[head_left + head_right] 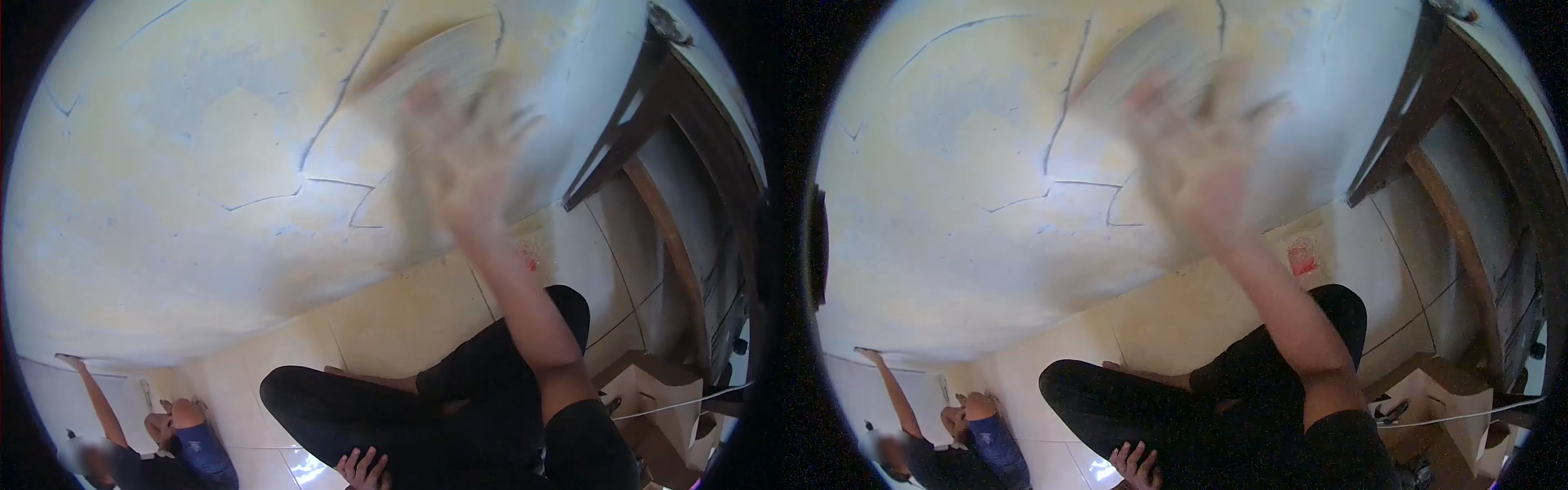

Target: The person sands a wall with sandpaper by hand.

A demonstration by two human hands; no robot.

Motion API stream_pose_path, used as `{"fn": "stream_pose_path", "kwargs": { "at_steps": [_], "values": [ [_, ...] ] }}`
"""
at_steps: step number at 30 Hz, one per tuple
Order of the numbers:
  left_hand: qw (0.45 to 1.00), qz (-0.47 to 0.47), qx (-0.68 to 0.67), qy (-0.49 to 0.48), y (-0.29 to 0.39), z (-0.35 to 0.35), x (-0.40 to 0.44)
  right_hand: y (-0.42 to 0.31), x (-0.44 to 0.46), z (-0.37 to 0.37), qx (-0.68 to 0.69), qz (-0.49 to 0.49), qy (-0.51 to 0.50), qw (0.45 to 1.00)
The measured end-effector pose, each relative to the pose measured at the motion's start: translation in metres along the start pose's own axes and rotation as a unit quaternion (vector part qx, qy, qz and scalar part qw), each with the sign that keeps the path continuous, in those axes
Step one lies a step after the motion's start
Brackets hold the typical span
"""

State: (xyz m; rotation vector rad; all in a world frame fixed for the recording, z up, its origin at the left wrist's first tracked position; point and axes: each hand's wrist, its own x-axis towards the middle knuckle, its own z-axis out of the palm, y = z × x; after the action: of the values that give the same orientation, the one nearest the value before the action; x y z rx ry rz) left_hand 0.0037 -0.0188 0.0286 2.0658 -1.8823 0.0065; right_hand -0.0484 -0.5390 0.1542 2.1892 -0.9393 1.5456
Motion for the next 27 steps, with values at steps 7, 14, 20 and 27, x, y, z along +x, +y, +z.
{"fn": "stream_pose_path", "kwargs": {
  "at_steps": [7,14,20,27],
  "values": [
    [1.000,0.012,0.010,0.024,-0.003,0.006,0.005,-0.018,-0.030,0.010,0.066,-0.025,-0.049,0.996],
    [1.000,0.010,0.017,0.017,-0.002,0.000,0.003,0.030,0.008,0.005,0.054,0.091,0.073,0.992],
    [1.000,0.015,-0.003,0.021,-0.004,0.006,0.002,-0.047,-0.045,0.015,0.130,-0.114,-0.077,0.982],
    [1.000,0.010,0.004,0.017,-0.004,0.004,0.000,0.012,0.018,0.002,0.112,0.050,0.085,0.989]
  ]
}}
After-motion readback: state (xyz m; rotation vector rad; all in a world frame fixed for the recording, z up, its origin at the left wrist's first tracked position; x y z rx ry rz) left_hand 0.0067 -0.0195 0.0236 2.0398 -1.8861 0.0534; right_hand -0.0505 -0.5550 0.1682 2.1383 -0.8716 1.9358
